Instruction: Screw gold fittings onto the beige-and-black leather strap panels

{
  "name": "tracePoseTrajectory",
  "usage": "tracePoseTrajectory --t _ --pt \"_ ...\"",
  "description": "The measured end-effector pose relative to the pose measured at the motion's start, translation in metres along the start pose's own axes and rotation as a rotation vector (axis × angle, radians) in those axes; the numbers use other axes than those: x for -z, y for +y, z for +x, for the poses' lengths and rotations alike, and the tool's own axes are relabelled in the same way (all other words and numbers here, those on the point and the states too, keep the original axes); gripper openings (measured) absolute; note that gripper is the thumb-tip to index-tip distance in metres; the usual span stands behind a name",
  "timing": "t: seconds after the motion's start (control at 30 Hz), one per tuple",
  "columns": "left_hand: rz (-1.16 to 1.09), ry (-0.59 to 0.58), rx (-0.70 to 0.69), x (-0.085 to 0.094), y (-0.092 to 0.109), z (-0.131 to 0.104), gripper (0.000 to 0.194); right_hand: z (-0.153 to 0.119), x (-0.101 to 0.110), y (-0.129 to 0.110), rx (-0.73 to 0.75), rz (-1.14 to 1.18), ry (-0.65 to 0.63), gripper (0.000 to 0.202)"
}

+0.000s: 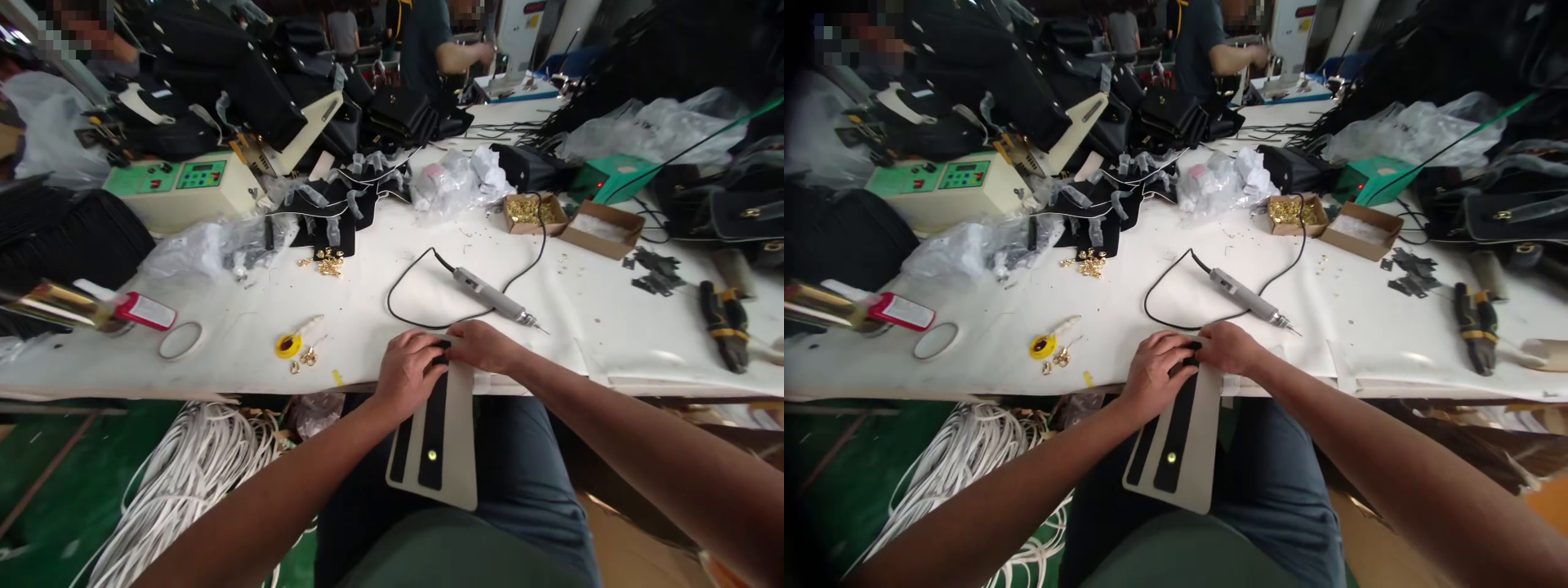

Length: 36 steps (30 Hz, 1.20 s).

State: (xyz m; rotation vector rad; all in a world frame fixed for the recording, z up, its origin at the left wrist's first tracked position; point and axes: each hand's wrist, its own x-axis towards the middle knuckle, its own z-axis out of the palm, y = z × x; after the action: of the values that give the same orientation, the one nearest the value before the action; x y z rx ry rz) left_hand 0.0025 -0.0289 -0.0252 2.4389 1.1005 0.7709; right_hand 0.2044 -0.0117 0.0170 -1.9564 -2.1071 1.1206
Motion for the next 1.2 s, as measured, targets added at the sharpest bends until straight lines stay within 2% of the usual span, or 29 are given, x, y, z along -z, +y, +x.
tracePoseTrajectory --t 0.1,0.3,0.37,0.47,0.53,0.6,0.67,0.73,0.8,0.9,1.07,1.2 --pt "-0.042 0.0 0.065 -0.002 -0.001 0.003 0.015 0.001 0.006 -0.001 -0.013 -0.012 -0.005 0.019" --pt "0.026 -0.071 0.081 -0.001 -0.007 0.009 0.02 0.006 0.012 -0.004 -0.047 -0.024 -0.008 0.028" --pt "0.038 -0.091 0.071 0.001 -0.008 0.012 0.02 0.003 0.012 -0.005 -0.055 -0.024 0.037 0.032" --pt "0.052 -0.101 0.06 0.004 -0.006 0.016 0.018 -0.011 0.014 0.002 -0.056 -0.023 0.17 0.042" --pt "0.059 -0.099 0.06 0.006 -0.004 0.017 0.017 -0.025 0.022 0.02 -0.035 0.007 0.335 0.039" --pt "0.061 -0.098 0.062 0.006 -0.005 0.018 0.016 -0.039 0.036 0.053 -0.053 0.061 0.551 0.032" --pt "0.056 -0.096 0.065 0.006 -0.006 0.018 0.015 -0.05 0.052 0.097 -0.203 0.1 0.719 0.029" --pt "0.05 -0.091 0.071 0.005 -0.007 0.017 0.014 -0.057 0.068 0.141 -0.342 0.092 0.797 0.031" --pt "0.047 -0.085 0.076 0.004 -0.008 0.016 0.014 -0.059 0.079 0.177 -0.441 0.084 0.825 0.033" --pt "0.037 -0.078 0.084 0.004 -0.008 0.016 0.015 -0.053 0.085 0.208 -0.506 0.071 0.817 0.037" --pt "0.006 -0.077 0.105 0.003 -0.008 0.016 0.017 -0.037 0.089 0.219 -0.558 0.045 0.777 0.033" --pt "-0.019 -0.076 0.124 0.002 -0.005 0.015 0.019 -0.039 0.098 0.217 -0.586 0.056 0.68 0.029"
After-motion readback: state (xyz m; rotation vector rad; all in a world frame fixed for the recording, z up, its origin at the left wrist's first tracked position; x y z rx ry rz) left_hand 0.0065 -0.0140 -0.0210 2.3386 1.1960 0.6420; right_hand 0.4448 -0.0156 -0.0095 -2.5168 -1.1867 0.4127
